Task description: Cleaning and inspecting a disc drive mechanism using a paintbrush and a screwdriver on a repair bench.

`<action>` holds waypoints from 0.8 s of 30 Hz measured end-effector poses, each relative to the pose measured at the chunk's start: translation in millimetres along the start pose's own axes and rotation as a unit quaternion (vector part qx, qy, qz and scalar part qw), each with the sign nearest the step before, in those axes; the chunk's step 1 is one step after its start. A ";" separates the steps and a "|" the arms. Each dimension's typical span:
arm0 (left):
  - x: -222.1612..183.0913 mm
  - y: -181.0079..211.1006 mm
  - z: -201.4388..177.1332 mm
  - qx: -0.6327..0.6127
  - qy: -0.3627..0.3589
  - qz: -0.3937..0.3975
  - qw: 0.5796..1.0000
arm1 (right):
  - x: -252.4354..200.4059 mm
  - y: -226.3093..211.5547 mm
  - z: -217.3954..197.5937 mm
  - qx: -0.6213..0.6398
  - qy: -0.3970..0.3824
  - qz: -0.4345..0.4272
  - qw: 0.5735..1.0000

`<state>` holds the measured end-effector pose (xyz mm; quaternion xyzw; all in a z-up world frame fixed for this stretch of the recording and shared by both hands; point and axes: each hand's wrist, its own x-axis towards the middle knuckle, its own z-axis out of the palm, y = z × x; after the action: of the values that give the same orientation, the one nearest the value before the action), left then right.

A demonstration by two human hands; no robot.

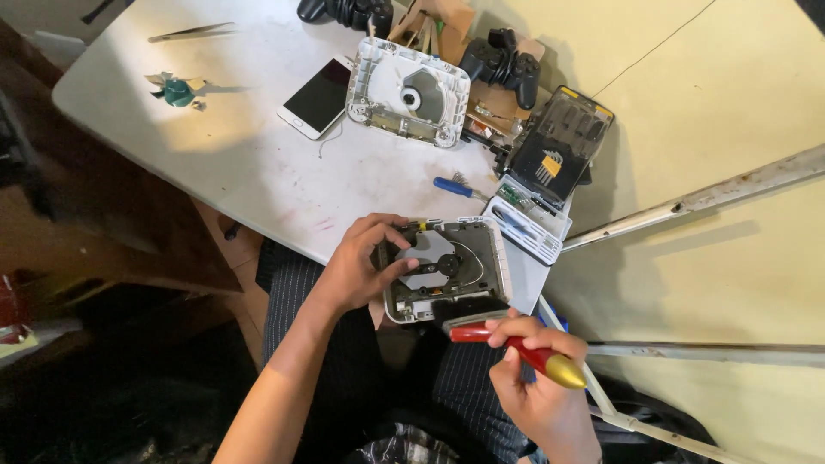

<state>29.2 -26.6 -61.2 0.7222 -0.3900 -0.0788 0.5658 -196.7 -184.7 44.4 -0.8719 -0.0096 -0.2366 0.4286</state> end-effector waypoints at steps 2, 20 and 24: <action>-0.4 -1.2 -0.2 0.001 -0.001 -0.002 1.000 | 0.4 1.3 -9.9 0.011 0.005 0.057 0.998; 2.0 2.3 -1.5 -0.009 -0.005 -0.036 0.999 | -4.5 18.8 -17.3 0.046 0.022 0.021 0.998; -0.7 1.6 -2.2 -0.011 0.003 -0.022 1.000 | 15.7 -0.1 -16.7 0.002 0.075 -0.020 0.997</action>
<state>29.2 -24.6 -59.2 0.7247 -0.3715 -0.0929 0.5729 -189.5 -200.1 59.9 -0.8506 0.0043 -0.3095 0.4251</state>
